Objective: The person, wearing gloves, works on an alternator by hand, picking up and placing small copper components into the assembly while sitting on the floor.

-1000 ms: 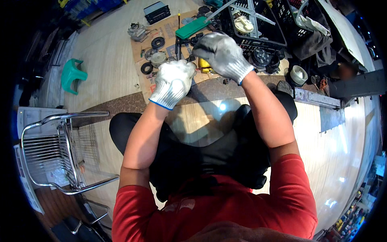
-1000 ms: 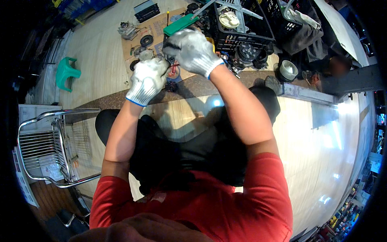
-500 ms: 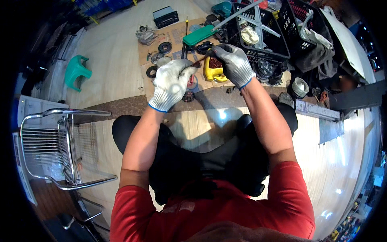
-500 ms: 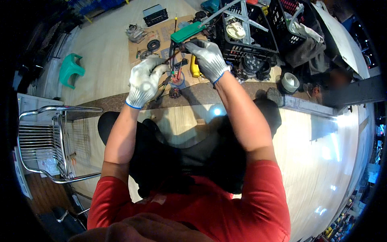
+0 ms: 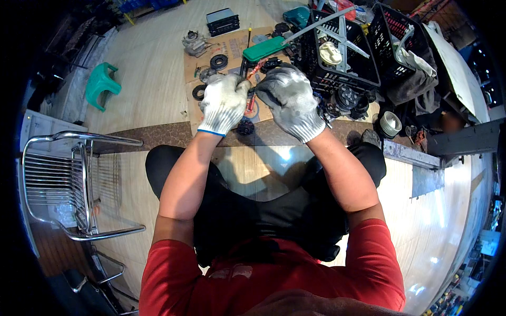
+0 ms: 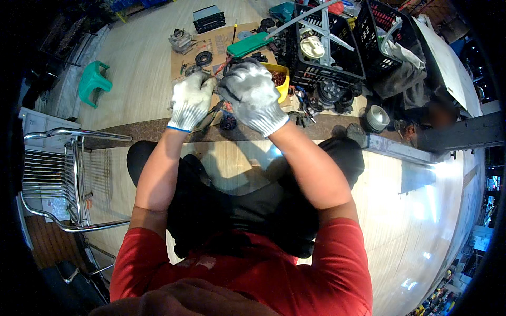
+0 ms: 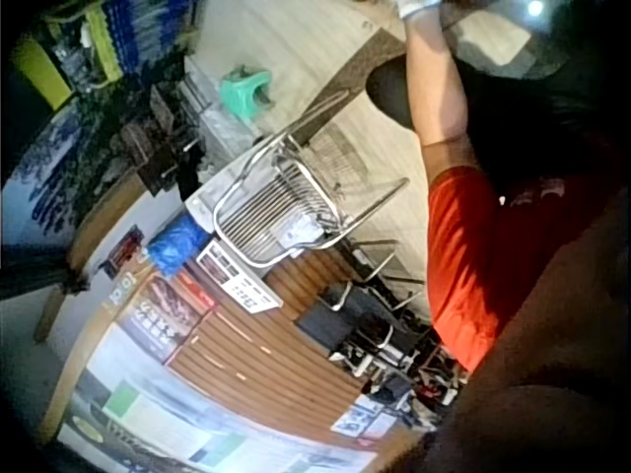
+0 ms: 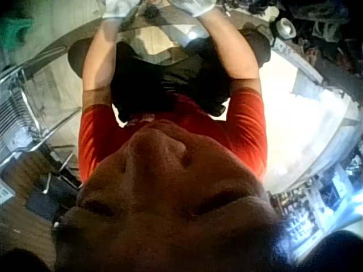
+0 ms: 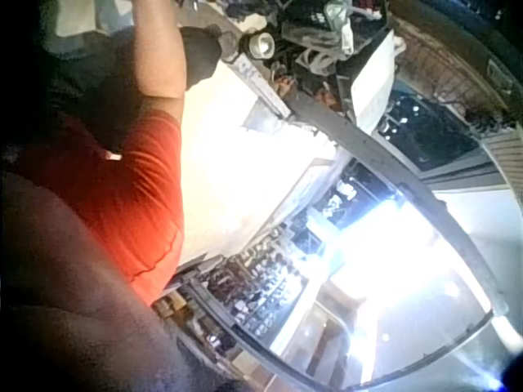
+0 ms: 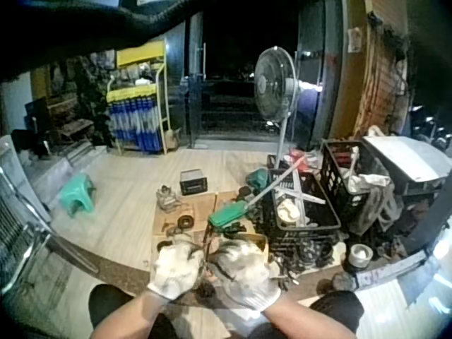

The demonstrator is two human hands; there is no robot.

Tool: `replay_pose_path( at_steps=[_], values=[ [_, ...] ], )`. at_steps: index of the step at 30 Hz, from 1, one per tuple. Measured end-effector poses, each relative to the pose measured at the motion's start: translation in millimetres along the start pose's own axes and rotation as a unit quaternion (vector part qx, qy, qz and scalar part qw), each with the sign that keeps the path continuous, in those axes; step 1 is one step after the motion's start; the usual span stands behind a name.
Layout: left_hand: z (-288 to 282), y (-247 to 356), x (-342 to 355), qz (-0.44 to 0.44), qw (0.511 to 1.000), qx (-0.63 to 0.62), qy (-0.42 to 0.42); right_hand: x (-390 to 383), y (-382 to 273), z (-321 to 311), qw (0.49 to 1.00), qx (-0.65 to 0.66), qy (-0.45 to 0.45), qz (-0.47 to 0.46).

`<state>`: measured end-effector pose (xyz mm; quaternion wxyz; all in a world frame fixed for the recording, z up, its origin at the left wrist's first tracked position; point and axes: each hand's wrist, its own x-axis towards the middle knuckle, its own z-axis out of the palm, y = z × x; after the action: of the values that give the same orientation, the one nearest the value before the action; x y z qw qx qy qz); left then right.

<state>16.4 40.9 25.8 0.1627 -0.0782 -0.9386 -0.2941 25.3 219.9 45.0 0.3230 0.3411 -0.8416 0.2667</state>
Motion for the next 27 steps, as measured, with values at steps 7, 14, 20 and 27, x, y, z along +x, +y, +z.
replay_pose_path(
  at_steps=[7,14,20,27],
  values=[
    [13.9,-0.2,-10.6,0.229,0.952,0.186,-0.084,-0.1,14.6,-5.5,0.997,-0.025,-0.040,0.067],
    [-9.8,-1.4,-10.9,0.346,0.930,0.093,-0.078,6.1,31.2,-19.9,0.923,0.098,-0.149,0.341],
    [-13.0,0.0,-8.0,0.275,0.953,-0.108,-0.070,-16.6,49.6,-0.2,0.795,0.421,-0.073,0.432],
    [-26.4,10.5,-10.9,0.037,0.975,-0.213,-0.043,-16.9,33.8,11.9,0.728,0.497,0.014,0.471]
  ],
)
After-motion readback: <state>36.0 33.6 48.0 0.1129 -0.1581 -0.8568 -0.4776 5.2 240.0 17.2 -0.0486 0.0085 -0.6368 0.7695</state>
